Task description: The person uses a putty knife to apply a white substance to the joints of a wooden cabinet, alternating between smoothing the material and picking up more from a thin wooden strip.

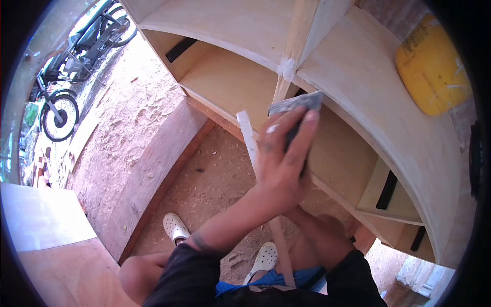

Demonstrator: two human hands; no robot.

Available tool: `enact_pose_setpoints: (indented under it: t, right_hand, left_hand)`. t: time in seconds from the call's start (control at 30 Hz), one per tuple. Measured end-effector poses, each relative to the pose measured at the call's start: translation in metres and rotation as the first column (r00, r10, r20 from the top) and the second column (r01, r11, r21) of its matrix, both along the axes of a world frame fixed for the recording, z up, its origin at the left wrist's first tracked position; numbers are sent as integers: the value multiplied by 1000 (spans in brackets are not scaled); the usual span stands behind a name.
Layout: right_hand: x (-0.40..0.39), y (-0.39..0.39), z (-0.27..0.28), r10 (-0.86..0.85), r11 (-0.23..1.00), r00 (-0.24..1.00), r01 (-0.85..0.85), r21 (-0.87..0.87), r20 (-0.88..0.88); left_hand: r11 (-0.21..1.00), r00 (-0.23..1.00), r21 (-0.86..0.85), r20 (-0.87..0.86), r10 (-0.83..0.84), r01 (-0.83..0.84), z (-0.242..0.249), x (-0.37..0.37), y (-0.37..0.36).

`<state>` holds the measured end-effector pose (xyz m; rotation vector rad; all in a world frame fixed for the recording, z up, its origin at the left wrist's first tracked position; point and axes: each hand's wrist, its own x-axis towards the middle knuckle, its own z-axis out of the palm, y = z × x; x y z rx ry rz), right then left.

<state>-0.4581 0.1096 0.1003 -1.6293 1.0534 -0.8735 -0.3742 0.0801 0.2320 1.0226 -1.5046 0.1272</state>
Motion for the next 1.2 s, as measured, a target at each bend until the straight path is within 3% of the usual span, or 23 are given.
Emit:
enact_pose_setpoints:
  t: [0.03, 0.1, 0.17, 0.37, 0.47, 0.57, 0.87, 0.97, 1.07, 1.17, 1.2]
  right_hand:
    - [2, -1, 8, -12, 997, 1000, 13, -79, 8]
    - [4, 2, 15, 2, 998, 998, -6, 61, 67]
    - [6, 7, 19, 21, 878, 984, -104, 467, 180]
    - [7, 7, 23, 7, 853, 978, -115, 509, 210]
    - [8, 7, 20, 10, 863, 979, -111, 493, 204]
    - [6, 6, 18, 27, 865, 978, -128, 486, 209]
    - [6, 5, 8, 10, 865, 984, -99, 492, 180]
    - [8, 4, 9, -6, 854, 979, -101, 510, 204]
    - [11, -1, 14, -41, 861, 983, -56, 505, 180]
    - [13, 1, 24, -75, 855, 976, -43, 517, 206]
    - [15, -3, 27, -76, 858, 969, -56, 511, 235]
  left_hand:
    - [997, 998, 49, 11, 56, -56, 1, 10, 7]
    - [991, 996, 97, -4, 89, -89, 15, 29, 12]
    - [995, 997, 94, -64, 46, -40, 25, 45, 0]
    - [998, 953, -42, 295, 62, -52, 24, 74, -22]
    - [993, 917, -81, 383, 111, -86, 29, 79, -26]
    - [997, 929, -22, 362, 72, -69, 28, 74, -28]
    - [997, 935, -68, 356, 1, 25, -19, 70, -36]
    - [984, 933, 156, 334, -134, 85, -29, 79, -19]
    - [948, 993, 297, -1, -119, 114, -38, 103, 12]
    - [875, 1000, 484, 3, 19, -18, -32, 128, 37]
    - [824, 999, 567, 25, -35, 14, -33, 131, 40]
